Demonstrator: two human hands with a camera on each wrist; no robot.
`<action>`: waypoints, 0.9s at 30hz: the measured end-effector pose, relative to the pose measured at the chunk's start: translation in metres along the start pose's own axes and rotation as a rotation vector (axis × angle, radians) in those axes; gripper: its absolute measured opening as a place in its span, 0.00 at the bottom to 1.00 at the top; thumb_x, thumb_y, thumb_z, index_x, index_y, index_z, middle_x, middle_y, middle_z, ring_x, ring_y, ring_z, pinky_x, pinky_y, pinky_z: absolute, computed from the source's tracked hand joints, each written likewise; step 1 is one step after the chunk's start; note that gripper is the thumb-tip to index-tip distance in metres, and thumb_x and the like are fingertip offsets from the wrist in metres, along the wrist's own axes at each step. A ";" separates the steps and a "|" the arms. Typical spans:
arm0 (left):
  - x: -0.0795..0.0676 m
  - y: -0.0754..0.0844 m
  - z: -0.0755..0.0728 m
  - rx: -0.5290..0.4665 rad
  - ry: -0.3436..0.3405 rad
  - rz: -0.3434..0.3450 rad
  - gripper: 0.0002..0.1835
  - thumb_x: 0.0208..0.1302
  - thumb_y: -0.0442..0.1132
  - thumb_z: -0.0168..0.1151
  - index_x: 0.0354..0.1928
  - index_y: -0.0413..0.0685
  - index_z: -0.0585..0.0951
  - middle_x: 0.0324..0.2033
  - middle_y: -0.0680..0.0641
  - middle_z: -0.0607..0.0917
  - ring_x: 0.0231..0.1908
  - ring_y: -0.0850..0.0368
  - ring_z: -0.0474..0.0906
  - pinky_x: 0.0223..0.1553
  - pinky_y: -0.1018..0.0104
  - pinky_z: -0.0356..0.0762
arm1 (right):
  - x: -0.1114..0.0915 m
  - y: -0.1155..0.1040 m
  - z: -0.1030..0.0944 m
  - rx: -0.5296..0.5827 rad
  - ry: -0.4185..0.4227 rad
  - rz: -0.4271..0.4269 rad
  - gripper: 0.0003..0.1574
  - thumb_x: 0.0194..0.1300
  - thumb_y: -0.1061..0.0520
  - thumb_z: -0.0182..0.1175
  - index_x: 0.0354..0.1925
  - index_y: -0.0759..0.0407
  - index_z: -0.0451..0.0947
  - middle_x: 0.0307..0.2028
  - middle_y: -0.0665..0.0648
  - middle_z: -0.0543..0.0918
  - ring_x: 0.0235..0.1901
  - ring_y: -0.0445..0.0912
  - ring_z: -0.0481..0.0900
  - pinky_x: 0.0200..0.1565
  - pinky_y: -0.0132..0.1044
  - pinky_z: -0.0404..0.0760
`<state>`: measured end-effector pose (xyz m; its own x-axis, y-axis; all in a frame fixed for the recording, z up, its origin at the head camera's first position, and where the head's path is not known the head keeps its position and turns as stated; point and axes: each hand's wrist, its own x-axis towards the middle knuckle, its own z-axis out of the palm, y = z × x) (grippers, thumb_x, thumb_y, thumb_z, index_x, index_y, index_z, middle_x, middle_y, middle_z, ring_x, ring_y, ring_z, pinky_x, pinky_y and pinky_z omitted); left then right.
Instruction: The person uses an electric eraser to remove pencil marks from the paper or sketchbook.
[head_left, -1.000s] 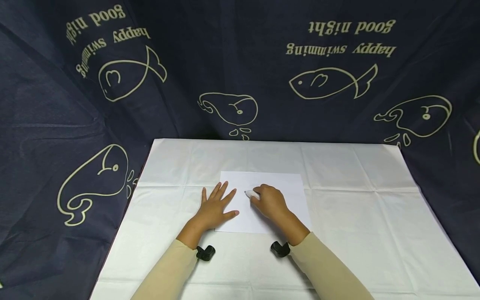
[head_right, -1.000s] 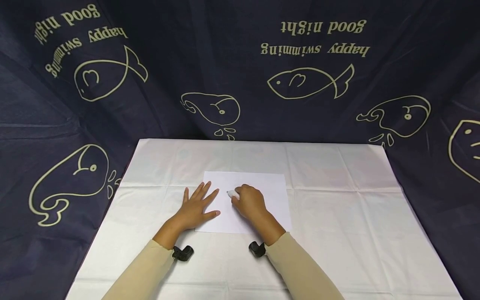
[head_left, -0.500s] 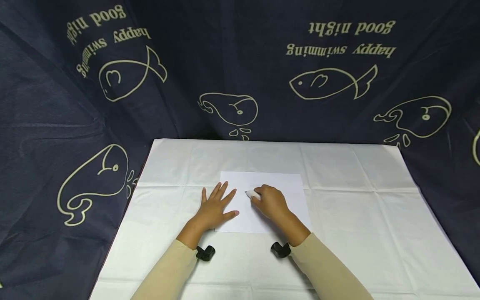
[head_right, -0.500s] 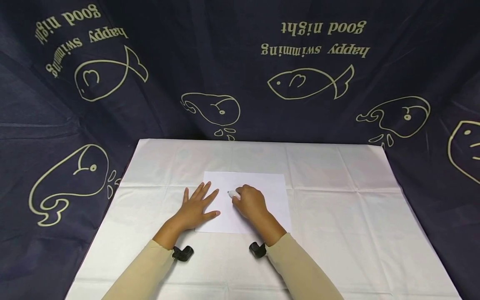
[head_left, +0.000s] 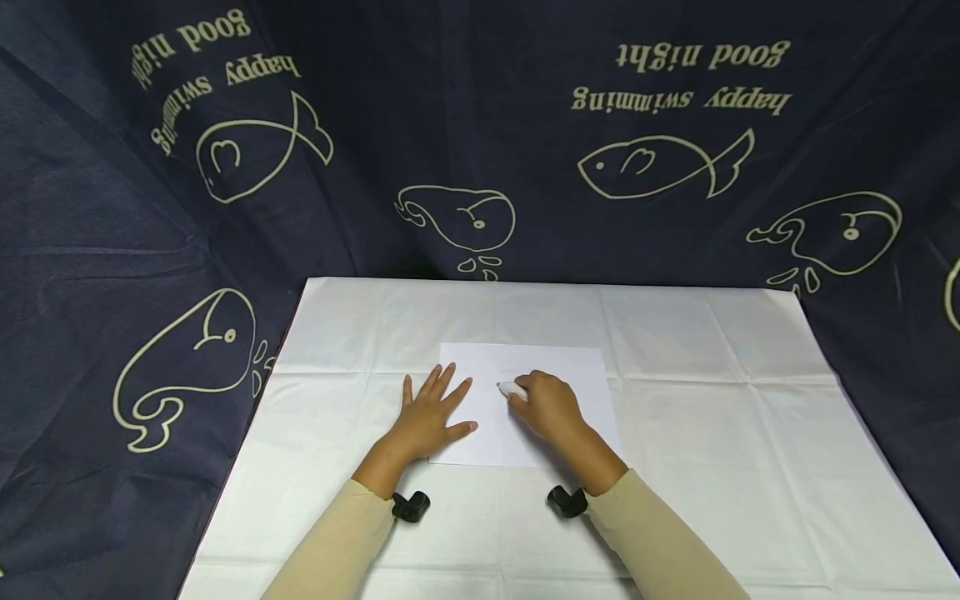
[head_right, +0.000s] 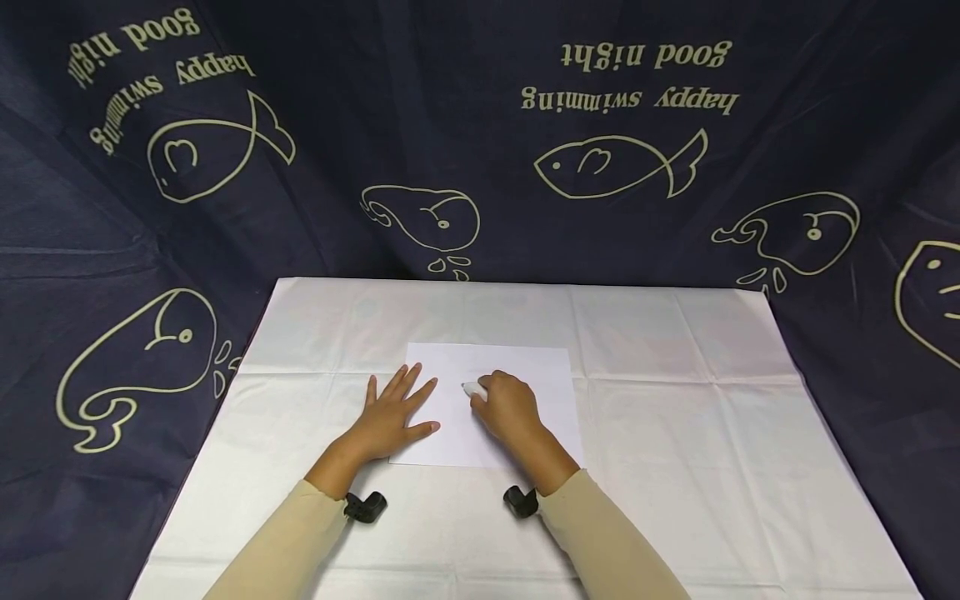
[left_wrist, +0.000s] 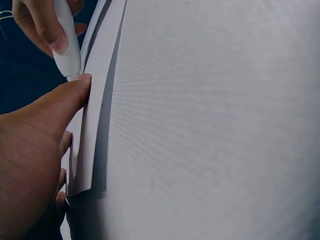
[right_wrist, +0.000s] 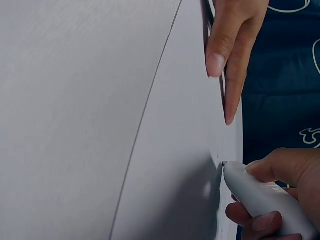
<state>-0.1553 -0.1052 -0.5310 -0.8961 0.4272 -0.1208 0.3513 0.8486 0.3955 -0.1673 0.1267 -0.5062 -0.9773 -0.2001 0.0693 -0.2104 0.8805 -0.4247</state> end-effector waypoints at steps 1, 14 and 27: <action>0.000 0.000 0.000 0.002 0.000 0.000 0.41 0.70 0.65 0.55 0.79 0.60 0.58 0.82 0.45 0.47 0.82 0.43 0.38 0.73 0.26 0.28 | -0.001 0.001 -0.001 -0.002 0.005 0.006 0.15 0.63 0.53 0.69 0.45 0.61 0.88 0.34 0.60 0.88 0.31 0.53 0.85 0.35 0.48 0.82; 0.001 0.000 0.001 0.012 -0.010 -0.006 0.41 0.71 0.65 0.54 0.80 0.61 0.58 0.82 0.45 0.46 0.82 0.44 0.37 0.73 0.26 0.29 | 0.004 0.005 0.001 0.009 0.000 0.024 0.17 0.65 0.53 0.67 0.48 0.62 0.87 0.36 0.61 0.88 0.31 0.52 0.84 0.35 0.47 0.82; 0.002 -0.001 0.002 0.010 -0.006 -0.006 0.41 0.71 0.65 0.54 0.80 0.61 0.58 0.82 0.45 0.47 0.82 0.44 0.37 0.73 0.26 0.28 | 0.016 0.008 0.001 0.007 -0.007 0.050 0.17 0.66 0.54 0.65 0.49 0.62 0.87 0.37 0.62 0.88 0.32 0.52 0.84 0.34 0.47 0.82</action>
<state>-0.1574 -0.1048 -0.5337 -0.8963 0.4244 -0.1288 0.3490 0.8541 0.3857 -0.1843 0.1302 -0.5091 -0.9864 -0.1590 0.0418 -0.1613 0.8863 -0.4340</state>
